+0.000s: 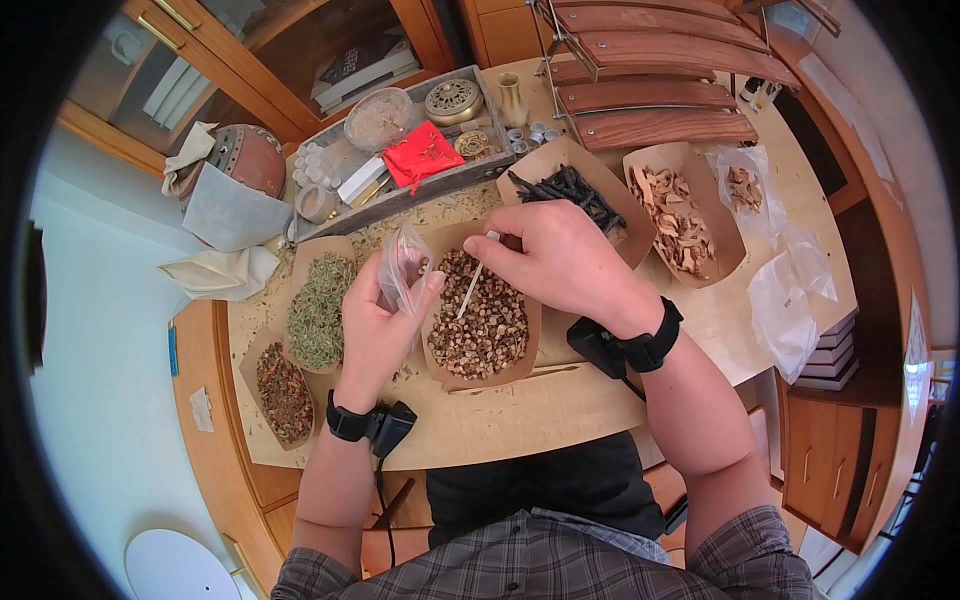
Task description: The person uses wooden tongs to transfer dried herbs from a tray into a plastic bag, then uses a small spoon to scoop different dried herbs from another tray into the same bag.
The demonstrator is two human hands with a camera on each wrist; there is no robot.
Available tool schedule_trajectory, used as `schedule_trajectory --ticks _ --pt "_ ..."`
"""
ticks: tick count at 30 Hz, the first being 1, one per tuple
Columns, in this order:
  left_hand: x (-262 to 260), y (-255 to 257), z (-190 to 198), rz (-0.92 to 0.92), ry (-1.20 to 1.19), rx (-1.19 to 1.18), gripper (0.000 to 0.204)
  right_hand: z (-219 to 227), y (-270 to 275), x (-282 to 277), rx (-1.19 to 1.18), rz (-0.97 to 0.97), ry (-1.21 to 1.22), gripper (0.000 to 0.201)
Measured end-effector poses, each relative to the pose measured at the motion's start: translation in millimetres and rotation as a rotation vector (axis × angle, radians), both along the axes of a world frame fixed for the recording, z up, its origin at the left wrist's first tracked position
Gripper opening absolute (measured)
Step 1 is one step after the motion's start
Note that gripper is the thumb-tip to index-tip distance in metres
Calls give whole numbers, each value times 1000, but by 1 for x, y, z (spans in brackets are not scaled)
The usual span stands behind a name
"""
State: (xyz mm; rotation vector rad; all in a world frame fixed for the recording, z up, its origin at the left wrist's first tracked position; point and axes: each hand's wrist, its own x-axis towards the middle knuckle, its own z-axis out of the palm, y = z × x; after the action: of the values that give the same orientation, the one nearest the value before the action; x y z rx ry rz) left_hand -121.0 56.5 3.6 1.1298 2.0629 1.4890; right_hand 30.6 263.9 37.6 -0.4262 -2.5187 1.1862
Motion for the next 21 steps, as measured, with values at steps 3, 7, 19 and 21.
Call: schedule_trajectory --ticks 3,7,19,21 --pt "0 0 0 0 2 5 39 1 0 0 3 -1 2 32" --pt "-1 0 -2 1 17 -9 40 0 0 0 2 -7 4 32" --pt "-2 0 -3 -15 42 -2 40 -3 -1 0 26 -2 42 31" --pt "-2 -1 -4 -16 37 -1 40 -3 -1 0 30 -1 42 31"
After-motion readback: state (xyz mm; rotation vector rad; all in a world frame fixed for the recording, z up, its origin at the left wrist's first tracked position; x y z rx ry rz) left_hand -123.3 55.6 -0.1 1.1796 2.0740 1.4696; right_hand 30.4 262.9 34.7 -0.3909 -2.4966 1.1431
